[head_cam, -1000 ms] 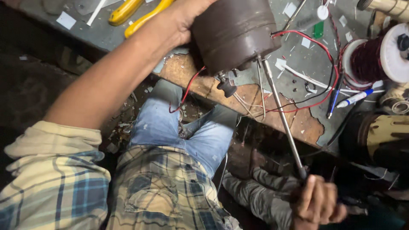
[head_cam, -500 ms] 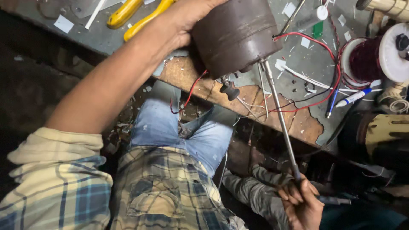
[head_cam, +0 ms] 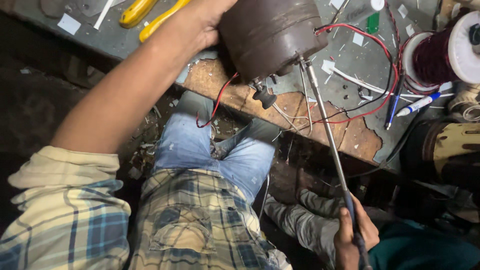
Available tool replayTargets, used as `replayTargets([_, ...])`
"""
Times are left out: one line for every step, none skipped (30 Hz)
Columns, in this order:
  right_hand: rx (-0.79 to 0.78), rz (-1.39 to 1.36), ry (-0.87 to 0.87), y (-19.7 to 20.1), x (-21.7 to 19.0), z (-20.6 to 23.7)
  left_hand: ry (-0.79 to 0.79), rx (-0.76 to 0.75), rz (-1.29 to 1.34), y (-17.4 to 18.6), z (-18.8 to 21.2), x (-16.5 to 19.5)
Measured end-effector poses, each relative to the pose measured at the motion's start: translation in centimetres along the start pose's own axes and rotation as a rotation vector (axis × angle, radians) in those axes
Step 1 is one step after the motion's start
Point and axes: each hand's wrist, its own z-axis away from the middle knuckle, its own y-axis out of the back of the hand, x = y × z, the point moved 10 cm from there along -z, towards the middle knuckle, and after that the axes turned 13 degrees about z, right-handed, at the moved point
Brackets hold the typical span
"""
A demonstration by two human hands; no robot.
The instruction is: The person is repairing a cylindrical motor component. They use a T-handle wrench to tighten bolts on the motor housing while holding the component with their other hand. The person also handles wires and small metal parts on the workbench.
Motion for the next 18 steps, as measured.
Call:
replayTargets([0.042,0.011,0.096,0.1,-0.7,-0.1,-0.001,-0.002,0.001,0.0,-0.2,0.2])
replayTargets([0.083,0.117,0.218,0.4,-1.7,0.0,0.003,-0.001,-0.004,0.0,-0.1,0.1])
replayTargets([0.137,0.223,0.336,0.5,-2.6,0.3,0.003,-0.002,-0.012,0.1,-0.1,0.1])
replayTargets([0.196,0.424,0.475,0.4,-3.7,0.7,0.004,-0.004,-0.018,0.1,-0.1,0.0])
replayTargets([0.253,0.624,0.613,0.0,-4.8,1.3,0.007,-0.006,-0.023,0.1,-0.1,-0.1])
replayTargets([0.298,0.736,0.703,-0.3,-5.3,1.8,0.008,-0.007,-0.028,0.2,-0.1,-0.1])
replayTargets([0.342,0.849,0.793,-0.8,-5.8,2.2,0.01,-0.007,-0.034,0.2,0.0,-0.3])
replayTargets([0.382,0.962,0.884,-1.3,-6.2,2.7,0.012,-0.008,-0.037,0.2,0.0,-0.4])
replayTargets([0.389,0.966,0.888,-1.2,-6.2,2.6,0.012,-0.011,-0.035,0.2,-0.1,-0.4])
replayTargets([0.399,0.967,0.896,-1.2,-6.2,2.5,0.01,-0.007,-0.041,0.3,-0.1,-0.4])
replayTargets([0.403,0.963,0.907,-1.1,-6.3,2.4,0.015,-0.009,-0.043,0.4,0.1,-0.5])
replayTargets([0.367,0.964,0.896,-1.1,-6.1,2.2,0.013,-0.011,-0.037,0.4,-0.1,-0.4])
replayTargets([0.333,0.966,0.882,-0.9,-5.9,2.0,0.015,-0.009,-0.045,0.5,0.0,-0.4])
replayTargets([0.299,0.968,0.866,-0.9,-5.8,1.8,0.018,-0.012,-0.041,0.4,-0.2,-0.5])
replayTargets([0.277,0.95,0.841,-0.6,-5.6,1.6,0.022,-0.012,-0.043,0.5,-0.2,-0.6])
replayTargets([0.255,0.933,0.815,-0.4,-5.5,1.3,0.023,-0.012,-0.048,0.4,-0.1,-0.7])
replayTargets([0.235,0.917,0.788,-0.3,-5.4,1.0,0.029,-0.013,-0.049,0.4,-0.1,-0.8])
replayTargets([0.222,0.91,0.779,-0.2,-5.4,0.7,0.03,-0.012,-0.043,0.5,-0.1,-0.9])
